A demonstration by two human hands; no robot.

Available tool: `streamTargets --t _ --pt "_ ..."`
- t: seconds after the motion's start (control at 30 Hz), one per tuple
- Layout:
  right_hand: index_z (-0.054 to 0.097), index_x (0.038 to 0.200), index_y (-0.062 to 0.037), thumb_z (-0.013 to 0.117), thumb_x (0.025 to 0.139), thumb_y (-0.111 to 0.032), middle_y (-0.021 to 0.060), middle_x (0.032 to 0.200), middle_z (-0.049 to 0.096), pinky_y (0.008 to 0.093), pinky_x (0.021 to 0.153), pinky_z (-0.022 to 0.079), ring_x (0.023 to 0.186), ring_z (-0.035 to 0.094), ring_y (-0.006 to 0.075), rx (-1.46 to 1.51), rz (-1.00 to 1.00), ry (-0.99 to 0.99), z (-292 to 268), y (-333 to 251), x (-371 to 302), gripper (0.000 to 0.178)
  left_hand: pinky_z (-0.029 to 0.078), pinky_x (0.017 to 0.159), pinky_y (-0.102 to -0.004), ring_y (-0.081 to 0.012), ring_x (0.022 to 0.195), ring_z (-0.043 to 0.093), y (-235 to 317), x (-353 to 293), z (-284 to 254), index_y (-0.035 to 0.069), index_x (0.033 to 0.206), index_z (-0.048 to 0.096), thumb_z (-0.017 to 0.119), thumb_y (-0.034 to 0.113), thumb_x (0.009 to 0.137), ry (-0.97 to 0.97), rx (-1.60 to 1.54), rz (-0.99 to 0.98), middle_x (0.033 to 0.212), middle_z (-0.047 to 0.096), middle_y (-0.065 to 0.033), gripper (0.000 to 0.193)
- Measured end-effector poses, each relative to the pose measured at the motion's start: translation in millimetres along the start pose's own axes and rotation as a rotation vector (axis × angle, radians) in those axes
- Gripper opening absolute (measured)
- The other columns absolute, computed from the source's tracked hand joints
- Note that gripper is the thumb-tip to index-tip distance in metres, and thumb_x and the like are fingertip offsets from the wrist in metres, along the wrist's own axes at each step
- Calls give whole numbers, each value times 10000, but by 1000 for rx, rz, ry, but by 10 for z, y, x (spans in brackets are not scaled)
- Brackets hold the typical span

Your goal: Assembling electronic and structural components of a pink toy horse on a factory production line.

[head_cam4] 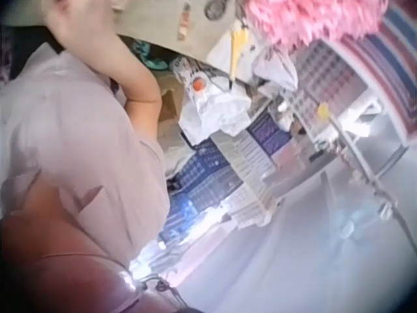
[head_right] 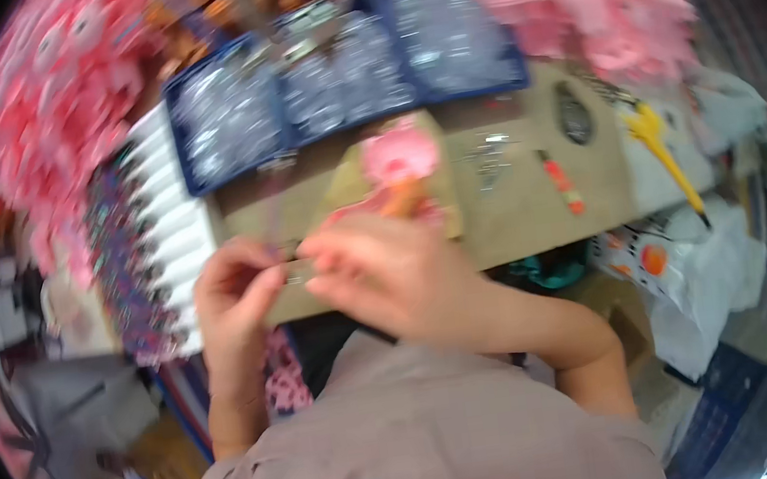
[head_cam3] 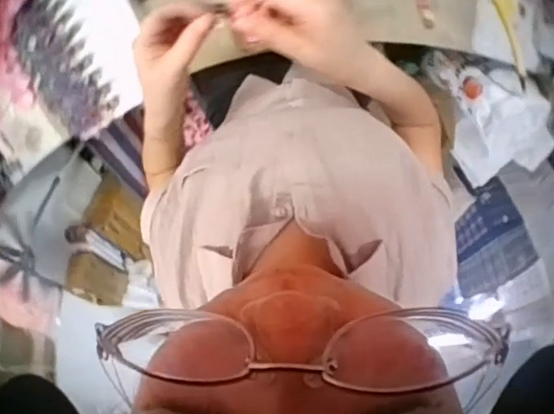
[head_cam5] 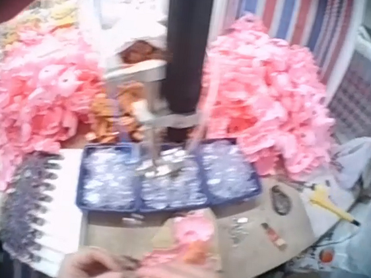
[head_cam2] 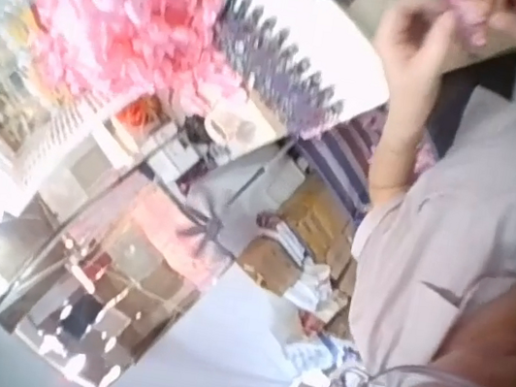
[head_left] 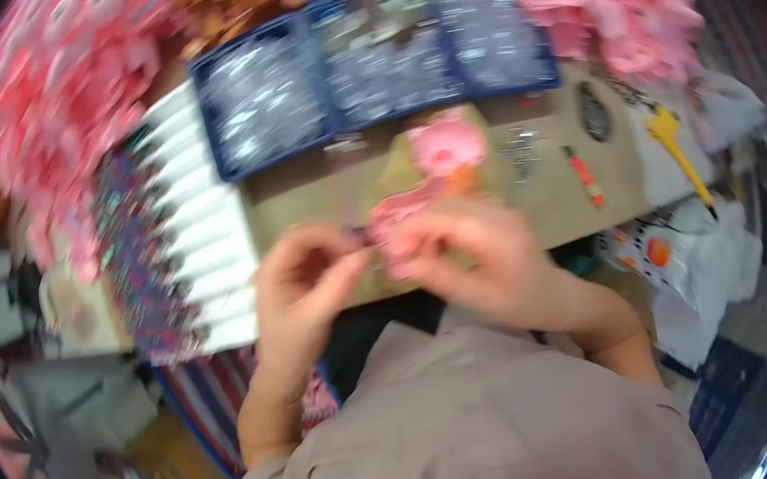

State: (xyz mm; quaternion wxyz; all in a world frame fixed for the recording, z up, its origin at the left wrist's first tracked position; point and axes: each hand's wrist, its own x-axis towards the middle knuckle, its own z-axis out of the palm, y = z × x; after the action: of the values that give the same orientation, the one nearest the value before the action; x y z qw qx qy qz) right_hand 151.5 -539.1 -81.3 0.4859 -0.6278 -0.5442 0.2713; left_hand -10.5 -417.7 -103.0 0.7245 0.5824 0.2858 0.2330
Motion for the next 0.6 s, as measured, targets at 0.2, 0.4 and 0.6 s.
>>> streamTargets --t 0.2,0.4,0.6 --pt "644 1010 9 612 892 -97 69 861 669 259 697 491 757 616 117 -180 319 283 -504 267 -785 162 402 708 -246 -163 769 483 -178 76 -166 16 807 556 668 -33 785 201 739 361 888 479 -68 124" --pt "467 1319 -40 589 918 -141 29 1218 548 210 765 419 952 529 87 115 465 1168 -1677 1471 -1548 431 454 659 -261 -168 776 565 -417 122 -107 2 867 602 650 -58 805 -60 810 452 902 602 -87 99" --pt "455 1382 -104 606 889 -64 33 1250 536 231 833 430 998 513 105 -127 170 788 -2391 1614 -1479 517 452 666 -297 -207 752 584 -291 145 -6 21 881 648 684 4 789 -160 834 385 816 635 -76 100"
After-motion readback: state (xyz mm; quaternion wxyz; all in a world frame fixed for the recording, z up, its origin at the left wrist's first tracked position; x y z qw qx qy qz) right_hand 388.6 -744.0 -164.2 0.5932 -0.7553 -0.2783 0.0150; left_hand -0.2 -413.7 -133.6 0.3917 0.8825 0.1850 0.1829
